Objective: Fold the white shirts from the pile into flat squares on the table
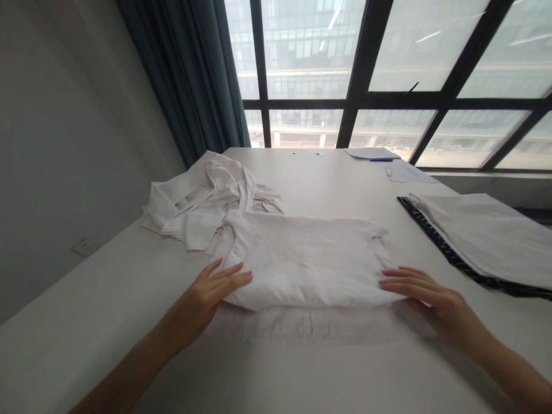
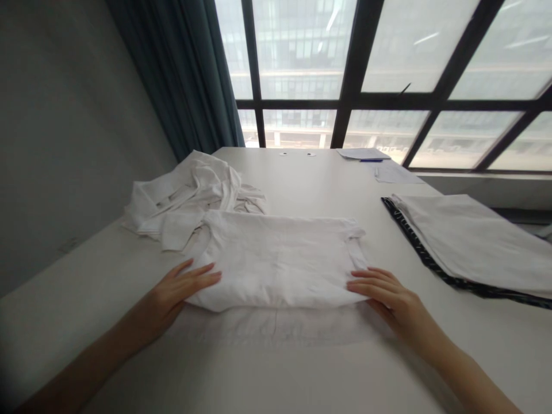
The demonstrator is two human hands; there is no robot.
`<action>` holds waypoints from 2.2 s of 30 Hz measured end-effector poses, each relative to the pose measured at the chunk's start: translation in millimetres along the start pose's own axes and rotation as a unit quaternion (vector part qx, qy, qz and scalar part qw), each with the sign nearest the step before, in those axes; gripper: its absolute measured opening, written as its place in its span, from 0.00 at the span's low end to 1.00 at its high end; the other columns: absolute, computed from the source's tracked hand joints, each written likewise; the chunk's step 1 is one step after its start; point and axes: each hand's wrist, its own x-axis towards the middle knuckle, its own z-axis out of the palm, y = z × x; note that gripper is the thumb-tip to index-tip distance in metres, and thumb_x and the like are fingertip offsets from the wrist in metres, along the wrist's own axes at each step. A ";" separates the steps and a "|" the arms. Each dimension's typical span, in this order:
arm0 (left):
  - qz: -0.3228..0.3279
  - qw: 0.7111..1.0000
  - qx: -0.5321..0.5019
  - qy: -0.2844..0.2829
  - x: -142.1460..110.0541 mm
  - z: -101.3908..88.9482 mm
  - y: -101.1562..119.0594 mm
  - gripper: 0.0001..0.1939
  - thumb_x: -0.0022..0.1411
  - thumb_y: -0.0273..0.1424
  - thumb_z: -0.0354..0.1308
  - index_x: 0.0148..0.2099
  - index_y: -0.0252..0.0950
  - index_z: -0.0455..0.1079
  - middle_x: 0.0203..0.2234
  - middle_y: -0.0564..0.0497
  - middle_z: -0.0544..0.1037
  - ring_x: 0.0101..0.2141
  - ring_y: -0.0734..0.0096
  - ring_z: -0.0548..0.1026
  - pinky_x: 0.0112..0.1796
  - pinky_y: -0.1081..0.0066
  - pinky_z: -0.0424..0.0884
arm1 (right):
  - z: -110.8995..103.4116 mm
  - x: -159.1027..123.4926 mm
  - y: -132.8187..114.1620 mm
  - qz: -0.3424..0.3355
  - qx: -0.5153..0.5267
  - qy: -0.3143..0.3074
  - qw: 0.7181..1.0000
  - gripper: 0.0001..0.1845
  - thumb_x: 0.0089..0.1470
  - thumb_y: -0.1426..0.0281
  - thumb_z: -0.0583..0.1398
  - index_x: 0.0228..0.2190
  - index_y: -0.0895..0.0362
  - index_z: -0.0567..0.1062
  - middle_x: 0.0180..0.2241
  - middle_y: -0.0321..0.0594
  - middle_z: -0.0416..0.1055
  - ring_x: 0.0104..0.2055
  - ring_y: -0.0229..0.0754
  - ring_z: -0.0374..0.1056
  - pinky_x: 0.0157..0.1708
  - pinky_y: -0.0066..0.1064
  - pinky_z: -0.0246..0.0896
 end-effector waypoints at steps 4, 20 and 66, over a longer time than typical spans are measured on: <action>0.003 0.999 -0.018 0.049 -0.3 -10.8 2.3 0.28 0.66 0.17 0.39 0.65 0.42 0.58 0.57 0.51 0.72 0.59 0.69 0.67 0.62 0.59 0.55 | -11.3 2.8 -9.3 -0.039 -0.002 0.042 0.998 0.18 0.60 0.73 0.56 0.49 0.45 0.75 0.45 0.36 0.78 0.51 0.45 0.72 0.55 0.42 0.66; 0.102 0.995 0.005 -0.014 15.2 -9.6 34.2 0.20 0.68 0.32 0.53 0.61 0.36 0.64 0.54 0.46 0.74 0.57 0.64 0.70 0.63 0.57 0.54 | 9.1 12.1 -38.7 -0.100 -0.043 -0.099 0.989 0.12 0.60 0.69 0.60 0.46 0.53 0.75 0.41 0.41 0.76 0.44 0.43 0.71 0.47 0.38 0.64; 0.180 0.982 -0.006 -0.053 19.1 2.8 66.0 0.23 0.68 0.22 0.44 0.63 0.34 0.61 0.56 0.48 0.72 0.58 0.66 0.68 0.60 0.65 0.61 | 24.6 14.3 -65.2 -0.147 0.018 -0.209 0.967 0.23 0.61 0.75 0.55 0.57 0.52 0.68 0.54 0.43 0.72 0.63 0.44 0.58 0.66 0.50 0.35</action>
